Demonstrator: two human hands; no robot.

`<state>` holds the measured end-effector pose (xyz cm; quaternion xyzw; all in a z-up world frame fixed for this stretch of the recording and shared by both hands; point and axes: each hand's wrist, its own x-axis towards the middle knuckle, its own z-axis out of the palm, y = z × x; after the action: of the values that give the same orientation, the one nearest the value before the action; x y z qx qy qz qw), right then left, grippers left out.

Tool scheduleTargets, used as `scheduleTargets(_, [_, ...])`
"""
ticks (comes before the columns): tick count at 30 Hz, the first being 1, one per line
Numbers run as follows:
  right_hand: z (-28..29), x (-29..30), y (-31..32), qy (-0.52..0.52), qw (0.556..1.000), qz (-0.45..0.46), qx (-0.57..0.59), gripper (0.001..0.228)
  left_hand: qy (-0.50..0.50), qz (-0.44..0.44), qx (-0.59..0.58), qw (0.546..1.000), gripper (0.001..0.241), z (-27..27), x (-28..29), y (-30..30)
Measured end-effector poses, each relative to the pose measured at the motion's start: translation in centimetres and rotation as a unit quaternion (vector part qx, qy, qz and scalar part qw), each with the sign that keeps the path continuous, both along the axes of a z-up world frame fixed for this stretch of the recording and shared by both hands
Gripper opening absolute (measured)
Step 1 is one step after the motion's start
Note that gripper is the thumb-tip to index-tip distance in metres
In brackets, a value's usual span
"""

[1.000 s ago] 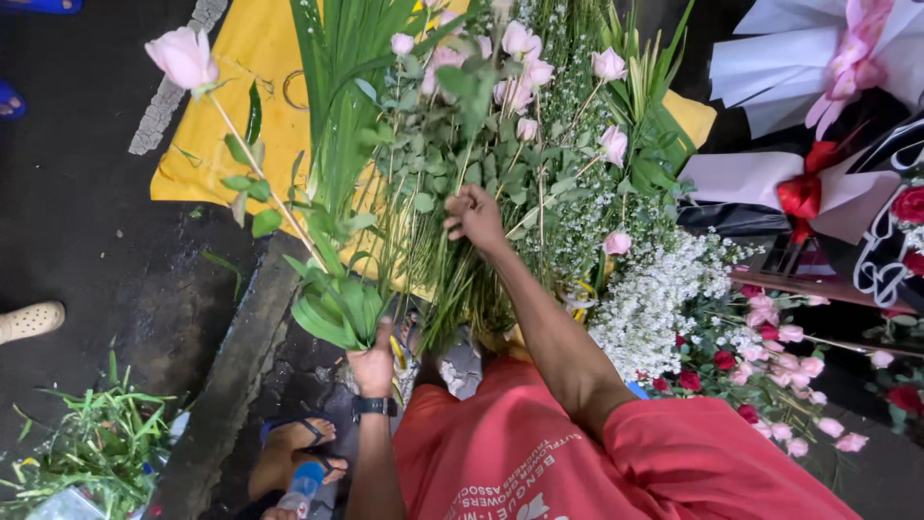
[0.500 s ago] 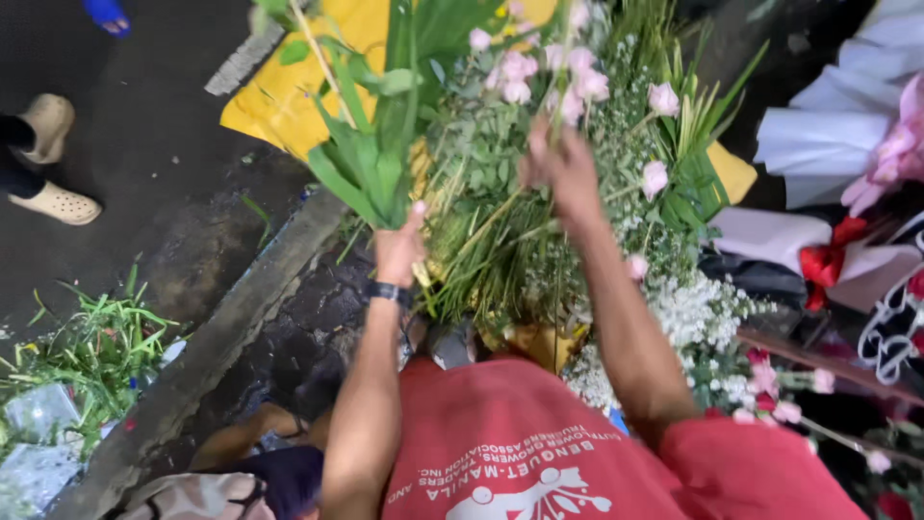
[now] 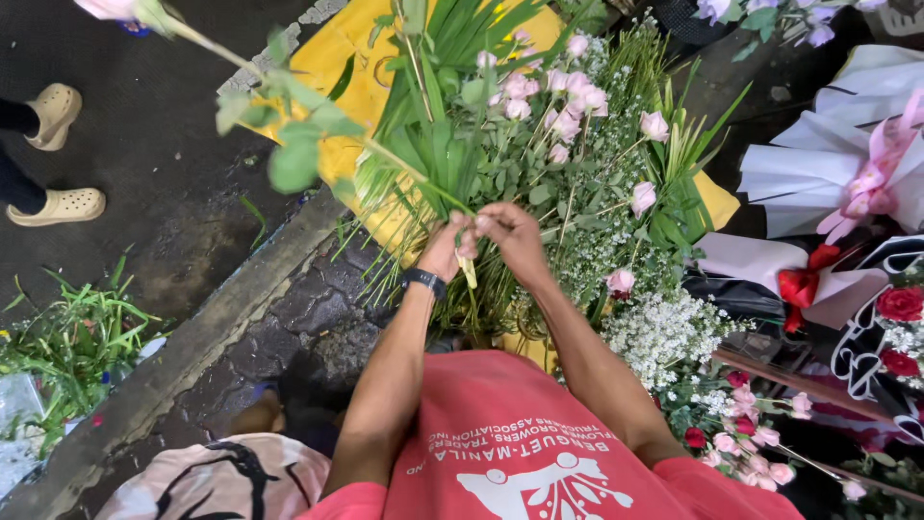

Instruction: The person bundles together pink roses, white baby's breath, and long green leaves by hand, and then wraps a piece of clear adhesive tape around the stems to secure them into a bouquet.

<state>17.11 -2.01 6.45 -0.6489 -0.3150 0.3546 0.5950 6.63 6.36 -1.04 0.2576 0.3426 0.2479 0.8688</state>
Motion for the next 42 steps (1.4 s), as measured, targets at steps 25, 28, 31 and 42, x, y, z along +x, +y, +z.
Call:
scheduleTargets(25, [-9.8, -4.4, -1.3, 0.039, 0.98, -0.159, -0.115, 0.024, 0.221, 0.067, 0.087, 0.969, 0.048, -0.5, 2.3, 1.1])
scheduleTargets(28, [-7.9, -5.2, -0.6, 0.111, 0.975, -0.16, -0.104, 0.019, 0.278, 0.047, 0.119, 0.952, 0.062, -0.3, 2.7, 2.0])
scheduleTargets(31, [-8.3, -5.2, -0.8, 0.132, 0.98, -0.134, -0.066, 0.019, 0.294, 0.037, 0.127, 0.947, 0.06, -0.1, 2.3, 2.2])
scheduleTargets(42, [-10.3, -5.4, -2.7, 0.182, 0.979, -0.091, -0.03, 0.01, 0.316, -0.014, 0.13, 0.94, 0.054, -3.1, 2.2, 1.1])
